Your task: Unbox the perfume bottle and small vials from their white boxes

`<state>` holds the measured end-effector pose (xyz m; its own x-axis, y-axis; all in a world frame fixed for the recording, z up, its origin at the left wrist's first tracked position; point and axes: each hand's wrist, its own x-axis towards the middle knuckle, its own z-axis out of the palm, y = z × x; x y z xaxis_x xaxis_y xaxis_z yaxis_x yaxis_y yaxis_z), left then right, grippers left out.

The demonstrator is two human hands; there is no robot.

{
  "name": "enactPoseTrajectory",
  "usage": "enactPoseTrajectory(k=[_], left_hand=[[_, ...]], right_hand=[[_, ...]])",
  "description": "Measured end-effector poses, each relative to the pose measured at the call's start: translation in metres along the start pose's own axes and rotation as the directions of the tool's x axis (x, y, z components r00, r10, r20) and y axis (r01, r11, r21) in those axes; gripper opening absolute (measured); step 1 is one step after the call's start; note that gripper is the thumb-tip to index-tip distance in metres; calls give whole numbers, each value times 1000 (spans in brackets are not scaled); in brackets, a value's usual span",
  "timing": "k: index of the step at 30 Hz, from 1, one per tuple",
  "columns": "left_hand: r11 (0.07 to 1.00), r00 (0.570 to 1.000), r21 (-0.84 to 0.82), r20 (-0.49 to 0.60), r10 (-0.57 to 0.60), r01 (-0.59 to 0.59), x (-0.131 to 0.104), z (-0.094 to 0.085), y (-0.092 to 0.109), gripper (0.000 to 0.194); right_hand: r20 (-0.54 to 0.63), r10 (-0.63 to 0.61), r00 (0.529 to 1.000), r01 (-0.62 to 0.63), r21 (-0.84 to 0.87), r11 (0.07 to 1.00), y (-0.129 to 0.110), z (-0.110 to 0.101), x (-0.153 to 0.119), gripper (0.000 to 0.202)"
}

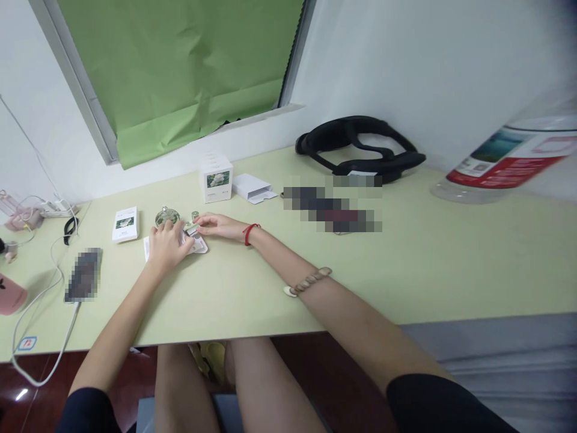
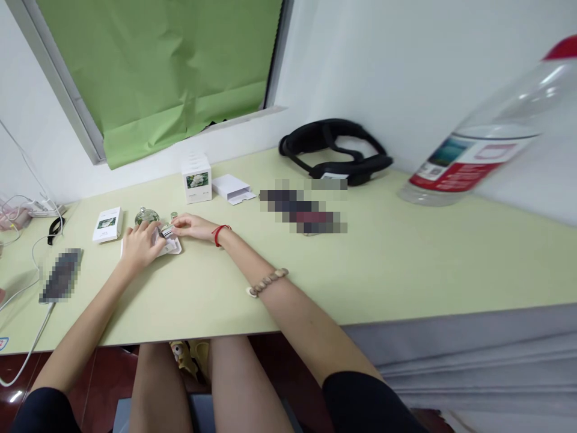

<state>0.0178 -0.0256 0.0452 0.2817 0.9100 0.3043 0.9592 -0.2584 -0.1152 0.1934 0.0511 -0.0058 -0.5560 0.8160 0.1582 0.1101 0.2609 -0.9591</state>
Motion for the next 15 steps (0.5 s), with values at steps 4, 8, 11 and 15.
enactPoseTrajectory(k=[4, 8, 11, 15], left_hand=[[1000, 1000, -1, 0, -9, 9, 0, 1, -1, 38], [1000, 1000, -22, -10, -19, 19, 1, 1, -3, 39], [999, 1000, -34, -13, -26, 25, 1, 2, -4, 39], [999, 999, -36, -12, -39, 39, 1, 2, -5, 39]], right_hand=[[6, 37, 999, -37, 79, 996, 1, 0, -2, 50], [-10, 72, 997, -69, 152, 986, 4, -1, -1, 41], [-15, 84, 996, -80, 192, 978, 6, 0, 0, 33], [-8, 84, 996, -79, 242, 967, 5, 0, 0, 26]])
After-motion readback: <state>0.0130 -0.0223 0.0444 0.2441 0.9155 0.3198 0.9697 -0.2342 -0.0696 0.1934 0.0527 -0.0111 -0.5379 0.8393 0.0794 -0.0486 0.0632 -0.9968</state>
